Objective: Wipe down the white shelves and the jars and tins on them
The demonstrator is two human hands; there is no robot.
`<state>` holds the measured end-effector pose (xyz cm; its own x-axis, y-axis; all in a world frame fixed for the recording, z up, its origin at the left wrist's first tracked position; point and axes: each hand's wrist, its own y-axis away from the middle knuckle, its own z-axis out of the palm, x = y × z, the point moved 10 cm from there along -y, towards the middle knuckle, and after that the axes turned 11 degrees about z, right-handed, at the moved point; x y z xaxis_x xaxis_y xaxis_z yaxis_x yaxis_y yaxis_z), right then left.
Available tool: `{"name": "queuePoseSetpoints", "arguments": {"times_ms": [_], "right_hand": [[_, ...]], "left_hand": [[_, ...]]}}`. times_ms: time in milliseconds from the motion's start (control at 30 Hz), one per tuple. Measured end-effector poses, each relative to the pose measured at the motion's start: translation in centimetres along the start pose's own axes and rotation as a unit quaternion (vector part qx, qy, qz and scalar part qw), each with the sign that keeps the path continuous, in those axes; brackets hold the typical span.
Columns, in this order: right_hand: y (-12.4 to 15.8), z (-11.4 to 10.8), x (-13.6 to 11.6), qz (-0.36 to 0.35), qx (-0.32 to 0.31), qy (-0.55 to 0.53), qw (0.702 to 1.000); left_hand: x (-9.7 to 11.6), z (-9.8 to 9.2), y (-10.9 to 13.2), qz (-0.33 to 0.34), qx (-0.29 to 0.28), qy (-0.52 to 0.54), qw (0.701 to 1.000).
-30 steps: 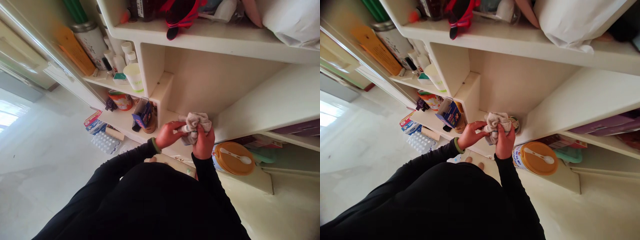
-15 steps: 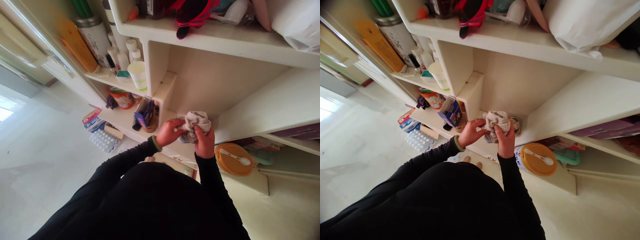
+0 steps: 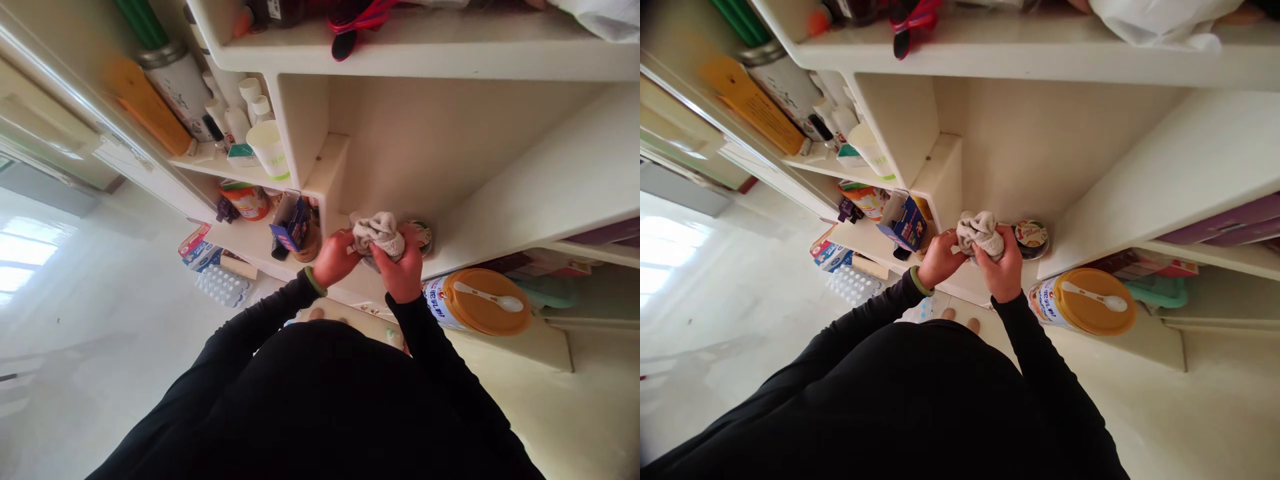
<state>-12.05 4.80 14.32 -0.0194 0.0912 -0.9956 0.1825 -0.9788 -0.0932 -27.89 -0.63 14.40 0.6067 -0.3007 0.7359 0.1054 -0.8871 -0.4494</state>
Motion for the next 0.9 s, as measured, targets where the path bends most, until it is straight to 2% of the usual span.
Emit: {"name": "queuePoseSetpoints", "arguments": {"times_ms": [33,100,200,267,433,500,600,667,767,900], "right_hand": [[-0.1,-0.3,0.1,-0.003,0.019,0.009,1.000],[-0.9,-0.8,1.4,0.034,0.033,-0.017,0.999],[-2.6,-0.5,4.4,0.137,-0.021,-0.143,0.980],[-3.3,-0.5,5.4,0.173,-0.056,-0.229,0.956],[-2.9,-1.9,4.3,0.154,-0.077,-0.347,0.922],[-2.1,-1.0,3.3,0.151,-0.130,-0.317,0.927],[-0.7,1.2,1.8,0.135,-0.238,-0.165,0.948],[-0.1,2.2,0.8,0.097,-0.279,-0.069,0.953],[0.0,2.6,-0.5,0.012,-0.275,0.006,0.961],[-0.4,2.6,-0.3,-0.077,-0.183,0.061,0.978]], "left_hand": [[-0.2,0.1,0.2,-0.001,0.000,0.008,1.000],[-0.7,0.5,0.5,-0.014,-0.002,0.062,0.998],[-1.7,1.1,0.9,-0.055,-0.005,0.191,0.980],[-1.9,1.3,1.0,-0.075,-0.019,0.251,0.965],[-1.6,1.5,1.2,-0.091,-0.068,0.307,0.945],[-1.8,1.9,1.5,-0.096,-0.093,0.325,0.936],[-2.6,3.4,2.4,-0.112,-0.162,0.339,0.920],[-3.3,4.2,3.2,-0.131,-0.200,0.343,0.908],[-4.0,4.8,3.8,-0.141,-0.199,0.320,0.915],[-4.3,4.1,3.7,-0.126,-0.107,0.210,0.964]]}}
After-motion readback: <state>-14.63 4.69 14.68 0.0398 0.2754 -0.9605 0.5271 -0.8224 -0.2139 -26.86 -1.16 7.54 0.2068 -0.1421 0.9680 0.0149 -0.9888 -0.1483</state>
